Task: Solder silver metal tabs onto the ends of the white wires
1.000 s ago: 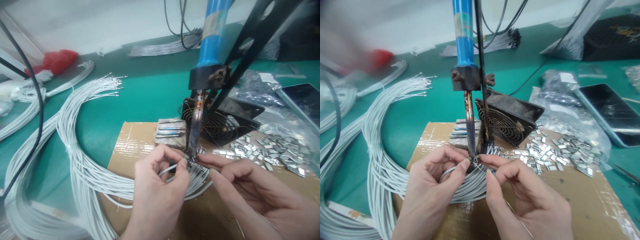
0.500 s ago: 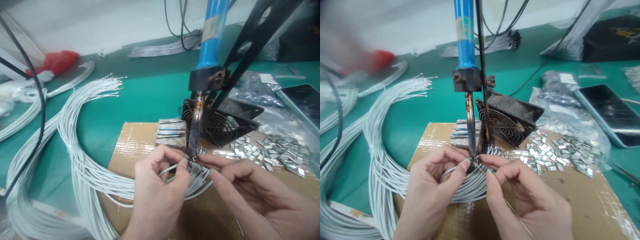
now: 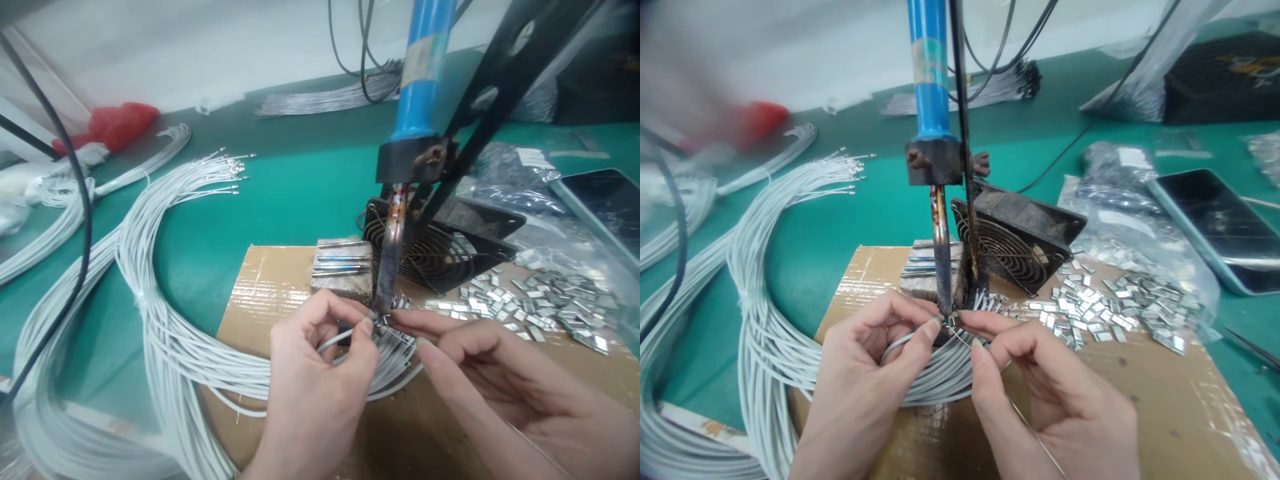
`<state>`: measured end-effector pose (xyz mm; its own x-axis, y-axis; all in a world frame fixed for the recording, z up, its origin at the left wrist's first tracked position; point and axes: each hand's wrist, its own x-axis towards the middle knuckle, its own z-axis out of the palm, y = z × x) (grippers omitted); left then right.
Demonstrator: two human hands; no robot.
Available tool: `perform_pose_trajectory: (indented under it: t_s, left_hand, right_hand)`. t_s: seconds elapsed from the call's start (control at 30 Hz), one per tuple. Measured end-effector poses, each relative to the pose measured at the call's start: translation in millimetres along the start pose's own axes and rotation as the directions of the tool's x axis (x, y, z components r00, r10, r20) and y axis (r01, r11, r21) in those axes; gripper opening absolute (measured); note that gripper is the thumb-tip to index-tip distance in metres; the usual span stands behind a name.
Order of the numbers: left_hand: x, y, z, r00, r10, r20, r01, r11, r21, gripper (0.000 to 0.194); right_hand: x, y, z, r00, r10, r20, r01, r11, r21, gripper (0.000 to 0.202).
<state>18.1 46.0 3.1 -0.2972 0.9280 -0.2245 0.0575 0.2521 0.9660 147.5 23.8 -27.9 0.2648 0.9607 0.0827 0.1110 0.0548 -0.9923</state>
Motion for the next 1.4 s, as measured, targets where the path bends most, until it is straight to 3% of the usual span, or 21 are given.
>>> perform_pose_trajectory:
  t_s: [0.27,0.37,0.53,0.73,0.87,1.4]
  left_hand:
    - [-1,0,-2.9,0.998,-0.004,0.055,0.004,1.000,-0.002,0.013]
    - [-2,-4,-4.3,0.997,0.012,0.075,-0.013,1.000,0.008,0.013]
    - [-2,-5,-6.6,0.996,0.028,0.088,-0.030,0.999,0.020,0.014]
    - [0,-4,-7.1,0.995,0.030,0.097,-0.033,0.999,0.030,0.013]
    - [1,-4,-5.9,0.996,0.020,0.091,-0.023,0.999,0.027,0.014]
    - [0,-4,-6.8,0.994,0.029,0.106,-0.031,0.999,0.017,0.015]
  right_hand:
    - [-1,-2,2,0.998,0.026,-0.058,-0.024,0.999,0.039,0.020]
    - [0,-1,0,1.000,-0.029,-0.002,0.029,0.999,0.021,0.018]
    - [3,2,-4,1.000,-0.025,-0.005,0.025,0.999,0.027,0.020]
    - [6,5,-9,0.988,-0.104,0.112,0.108,0.994,-0.025,0.019]
    - [6,5,-6,0.995,-0.081,0.055,0.084,0.995,-0.044,0.020]
    - [3,5,-9,0.993,-0.084,0.083,0.090,0.994,-0.062,0.020]
